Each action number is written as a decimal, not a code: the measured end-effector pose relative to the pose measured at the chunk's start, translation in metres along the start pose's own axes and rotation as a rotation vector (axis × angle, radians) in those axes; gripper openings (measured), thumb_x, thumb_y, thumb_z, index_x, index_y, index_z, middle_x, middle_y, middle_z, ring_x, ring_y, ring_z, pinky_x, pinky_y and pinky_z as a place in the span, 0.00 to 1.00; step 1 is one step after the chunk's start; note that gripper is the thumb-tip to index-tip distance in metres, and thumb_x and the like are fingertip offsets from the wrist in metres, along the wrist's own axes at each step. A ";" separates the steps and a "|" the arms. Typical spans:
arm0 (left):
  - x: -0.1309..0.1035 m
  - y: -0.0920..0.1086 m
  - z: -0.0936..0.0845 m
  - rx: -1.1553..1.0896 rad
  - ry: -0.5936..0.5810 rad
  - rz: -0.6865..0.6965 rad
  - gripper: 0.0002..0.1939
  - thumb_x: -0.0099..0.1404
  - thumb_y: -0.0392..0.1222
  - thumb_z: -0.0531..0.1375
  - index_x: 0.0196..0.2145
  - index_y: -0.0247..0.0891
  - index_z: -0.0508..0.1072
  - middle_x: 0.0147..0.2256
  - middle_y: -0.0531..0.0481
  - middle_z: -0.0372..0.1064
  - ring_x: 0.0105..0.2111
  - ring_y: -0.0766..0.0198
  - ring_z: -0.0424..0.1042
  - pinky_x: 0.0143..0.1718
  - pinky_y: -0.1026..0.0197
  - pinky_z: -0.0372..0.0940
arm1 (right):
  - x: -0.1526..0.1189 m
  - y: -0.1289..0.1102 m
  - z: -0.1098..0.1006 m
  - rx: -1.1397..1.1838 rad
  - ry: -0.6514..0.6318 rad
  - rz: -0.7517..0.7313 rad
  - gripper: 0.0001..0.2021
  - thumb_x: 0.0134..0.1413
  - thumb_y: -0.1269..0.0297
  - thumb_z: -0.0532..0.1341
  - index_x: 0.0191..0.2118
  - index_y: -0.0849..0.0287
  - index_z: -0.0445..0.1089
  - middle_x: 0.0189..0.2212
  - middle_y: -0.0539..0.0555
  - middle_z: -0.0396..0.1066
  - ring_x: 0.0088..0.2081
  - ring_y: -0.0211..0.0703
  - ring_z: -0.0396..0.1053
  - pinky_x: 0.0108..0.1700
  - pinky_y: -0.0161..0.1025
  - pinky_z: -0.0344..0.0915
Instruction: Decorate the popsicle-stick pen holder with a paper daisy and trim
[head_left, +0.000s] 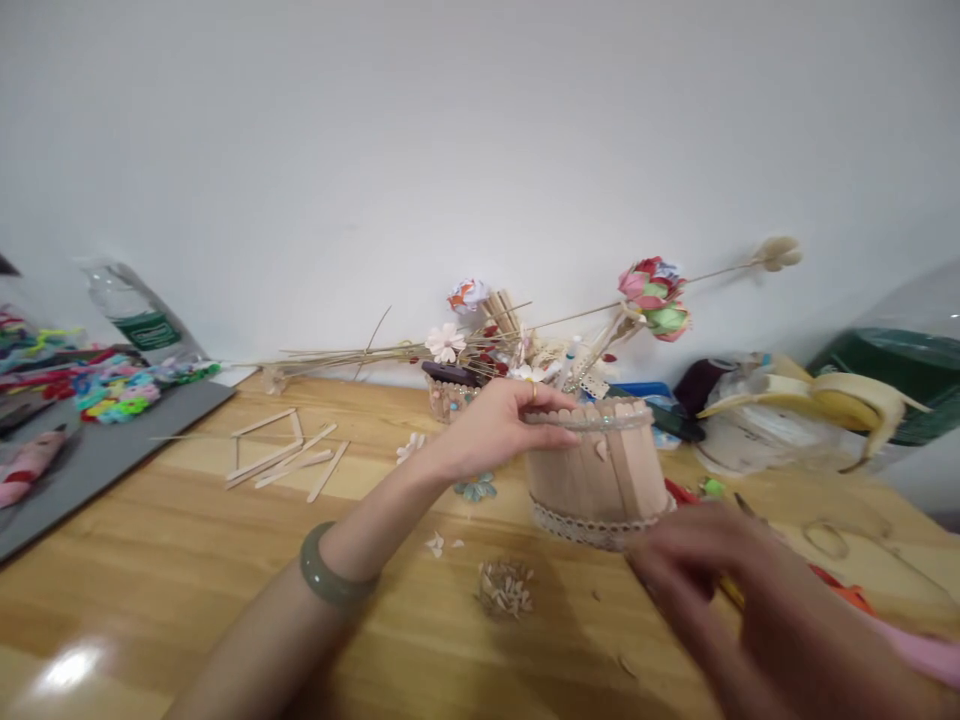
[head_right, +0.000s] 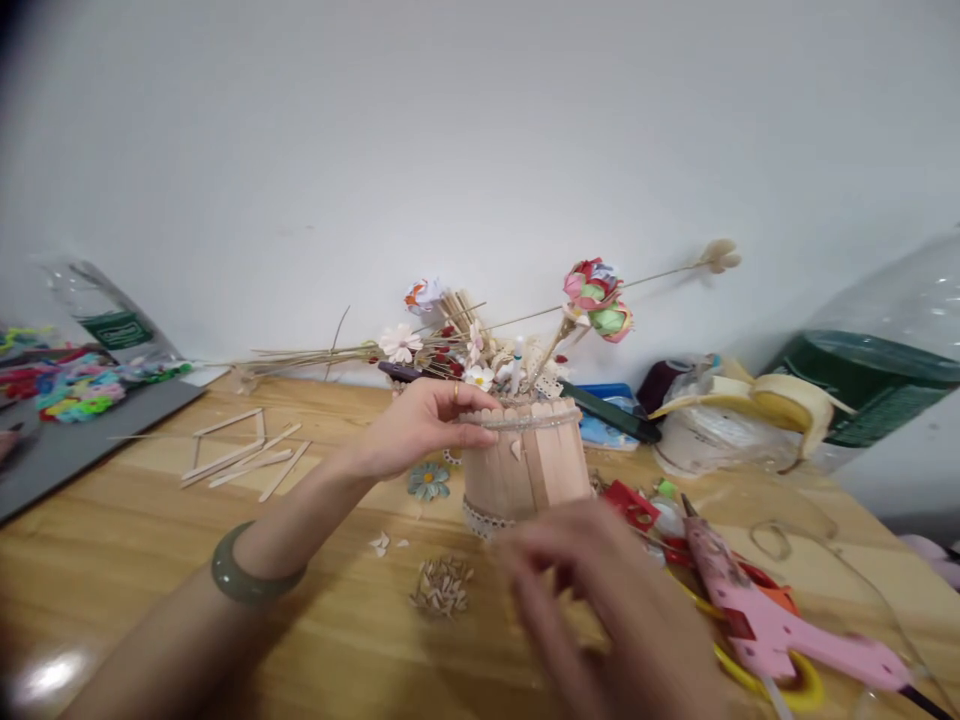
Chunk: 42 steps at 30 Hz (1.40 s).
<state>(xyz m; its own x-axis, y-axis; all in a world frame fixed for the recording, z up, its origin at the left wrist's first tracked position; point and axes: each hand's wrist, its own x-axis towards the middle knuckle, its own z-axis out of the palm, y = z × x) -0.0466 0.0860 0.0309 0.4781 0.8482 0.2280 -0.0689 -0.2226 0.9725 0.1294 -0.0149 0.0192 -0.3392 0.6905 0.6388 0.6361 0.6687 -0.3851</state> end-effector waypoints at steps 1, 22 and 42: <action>0.000 0.000 0.001 0.001 0.002 -0.010 0.09 0.50 0.37 0.65 0.32 0.35 0.77 0.32 0.50 0.74 0.34 0.64 0.70 0.40 0.60 0.63 | 0.007 0.006 -0.008 0.028 0.016 0.124 0.04 0.57 0.62 0.55 0.33 0.50 0.66 0.25 0.46 0.69 0.24 0.36 0.66 0.24 0.31 0.61; -0.003 0.004 0.005 -0.040 0.032 -0.040 0.12 0.47 0.37 0.67 0.32 0.35 0.76 0.32 0.50 0.75 0.34 0.65 0.70 0.41 0.60 0.63 | 0.022 0.029 -0.008 0.027 0.251 0.133 0.03 0.56 0.67 0.58 0.34 0.53 0.68 0.29 0.49 0.67 0.29 0.36 0.64 0.30 0.34 0.61; 0.003 -0.003 0.000 -0.115 0.196 0.090 0.11 0.47 0.38 0.67 0.32 0.36 0.78 0.33 0.51 0.75 0.36 0.65 0.70 0.43 0.60 0.63 | 0.019 0.017 0.110 0.091 -0.648 0.048 0.03 0.58 0.70 0.58 0.35 0.63 0.68 0.34 0.50 0.69 0.36 0.38 0.69 0.39 0.41 0.68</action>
<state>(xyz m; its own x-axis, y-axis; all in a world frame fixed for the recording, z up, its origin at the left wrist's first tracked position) -0.0450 0.0894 0.0286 0.2869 0.9072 0.3078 -0.2082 -0.2546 0.9444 0.0573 0.0399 -0.0488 -0.6784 0.7278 0.1000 0.6098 0.6338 -0.4759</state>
